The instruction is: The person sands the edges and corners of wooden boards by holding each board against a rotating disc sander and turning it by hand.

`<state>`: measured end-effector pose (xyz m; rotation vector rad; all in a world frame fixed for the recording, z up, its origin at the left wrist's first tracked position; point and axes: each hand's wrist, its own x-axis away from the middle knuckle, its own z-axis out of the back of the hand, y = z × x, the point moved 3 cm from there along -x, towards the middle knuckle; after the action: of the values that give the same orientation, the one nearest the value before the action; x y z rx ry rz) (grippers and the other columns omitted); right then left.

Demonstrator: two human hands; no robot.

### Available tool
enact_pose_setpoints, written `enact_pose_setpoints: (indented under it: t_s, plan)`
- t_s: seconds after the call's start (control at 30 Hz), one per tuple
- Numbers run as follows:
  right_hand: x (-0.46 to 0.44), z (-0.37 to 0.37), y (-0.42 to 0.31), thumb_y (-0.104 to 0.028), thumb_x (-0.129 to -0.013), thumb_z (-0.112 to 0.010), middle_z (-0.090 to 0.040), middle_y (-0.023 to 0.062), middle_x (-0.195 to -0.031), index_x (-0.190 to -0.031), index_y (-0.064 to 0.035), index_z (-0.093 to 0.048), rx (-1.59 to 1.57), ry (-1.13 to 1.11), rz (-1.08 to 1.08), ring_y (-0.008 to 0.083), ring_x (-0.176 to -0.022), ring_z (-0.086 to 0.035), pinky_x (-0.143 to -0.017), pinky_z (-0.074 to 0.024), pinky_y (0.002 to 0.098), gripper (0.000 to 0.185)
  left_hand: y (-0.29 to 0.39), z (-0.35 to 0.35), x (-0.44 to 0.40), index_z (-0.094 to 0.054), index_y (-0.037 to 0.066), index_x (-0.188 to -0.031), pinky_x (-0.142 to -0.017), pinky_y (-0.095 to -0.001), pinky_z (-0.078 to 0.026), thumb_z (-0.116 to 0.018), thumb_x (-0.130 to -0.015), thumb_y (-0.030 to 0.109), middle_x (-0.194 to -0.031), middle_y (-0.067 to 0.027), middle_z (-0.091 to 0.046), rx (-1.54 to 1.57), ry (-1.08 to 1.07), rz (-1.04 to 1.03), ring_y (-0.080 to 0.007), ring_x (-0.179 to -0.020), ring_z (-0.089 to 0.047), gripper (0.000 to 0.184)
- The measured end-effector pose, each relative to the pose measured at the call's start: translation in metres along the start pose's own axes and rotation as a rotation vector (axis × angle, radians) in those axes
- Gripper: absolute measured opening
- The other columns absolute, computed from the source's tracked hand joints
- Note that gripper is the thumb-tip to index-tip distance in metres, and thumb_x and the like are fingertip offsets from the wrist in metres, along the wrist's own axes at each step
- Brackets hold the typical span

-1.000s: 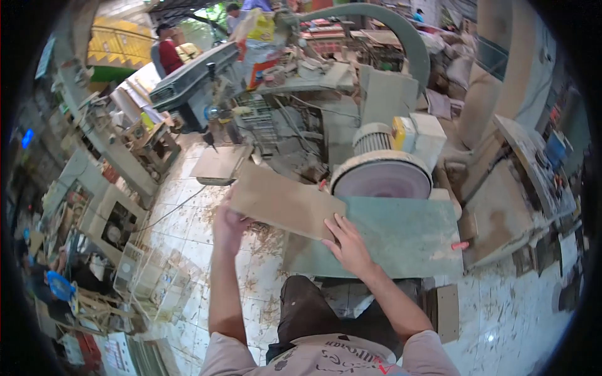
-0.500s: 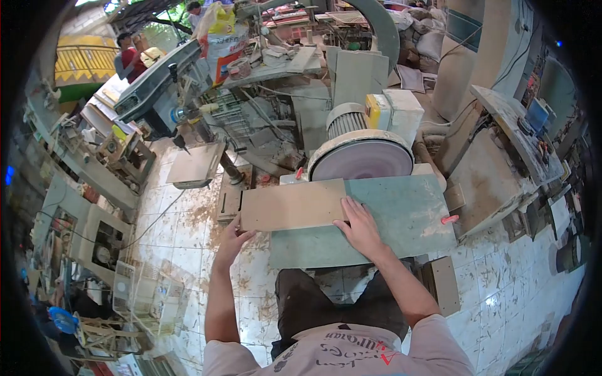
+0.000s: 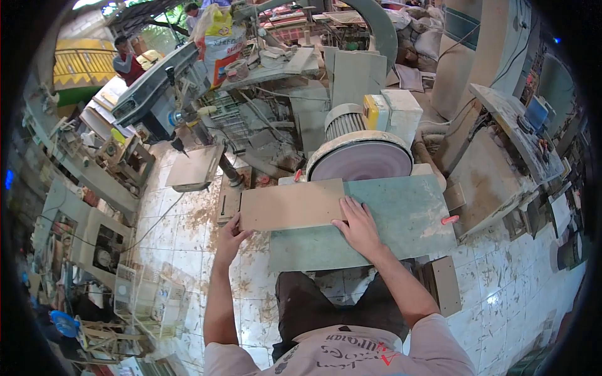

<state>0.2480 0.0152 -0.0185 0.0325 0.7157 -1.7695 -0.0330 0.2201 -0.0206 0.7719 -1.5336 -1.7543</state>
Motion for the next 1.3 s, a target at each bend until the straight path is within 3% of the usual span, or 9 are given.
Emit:
enact_pose_setpoints:
  t_s: [0.67, 0.87, 1.3]
  plan:
    - [0.000, 0.003, -0.001, -0.033, -0.089, -0.059, -0.049, 0.0220, -0.134, -0.130, 0.0055, -0.045, 0.045, 0.038, -0.002, 0.0329, -0.128, -0.044, -0.104, -0.0324, 0.0551, 0.058, 0.000, 0.011, -0.012, -0.036, -0.010, -0.138, -0.099, -0.0300, -0.044, -0.073, -0.081, 0.006, -0.133, -0.0150, -0.053, -0.154, -0.055, 0.075, -0.0179, -0.119, -0.053, 0.070]
    - [0.003, 0.014, 0.006, -0.033, -0.091, -0.057, -0.046, 0.0231, -0.137, -0.134, 0.0042, -0.042, 0.006, -0.026, -0.055, 0.0348, -0.132, -0.039, -0.107, -0.0287, 0.0532, 0.059, -0.002, 0.007, -0.017, -0.044, -0.007, -0.135, -0.106, -0.0312, -0.035, -0.075, -0.079, 0.013, -0.141, -0.0171, -0.047, -0.294, -0.067, 0.027, -0.0185, -0.126, -0.048, 0.067]
    - [0.013, 0.029, 0.032, -0.032, -0.090, -0.058, -0.046, 0.0214, -0.137, -0.133, 0.0031, -0.043, 0.037, -0.016, -0.091, 0.0325, -0.131, -0.042, -0.106, -0.0297, 0.0561, 0.057, 0.015, -0.021, -0.022, -0.048, -0.004, -0.132, -0.105, -0.0321, -0.036, -0.076, -0.079, 0.022, -0.141, -0.0196, -0.047, -0.489, -0.133, -0.011, -0.0234, -0.131, -0.044, 0.065]
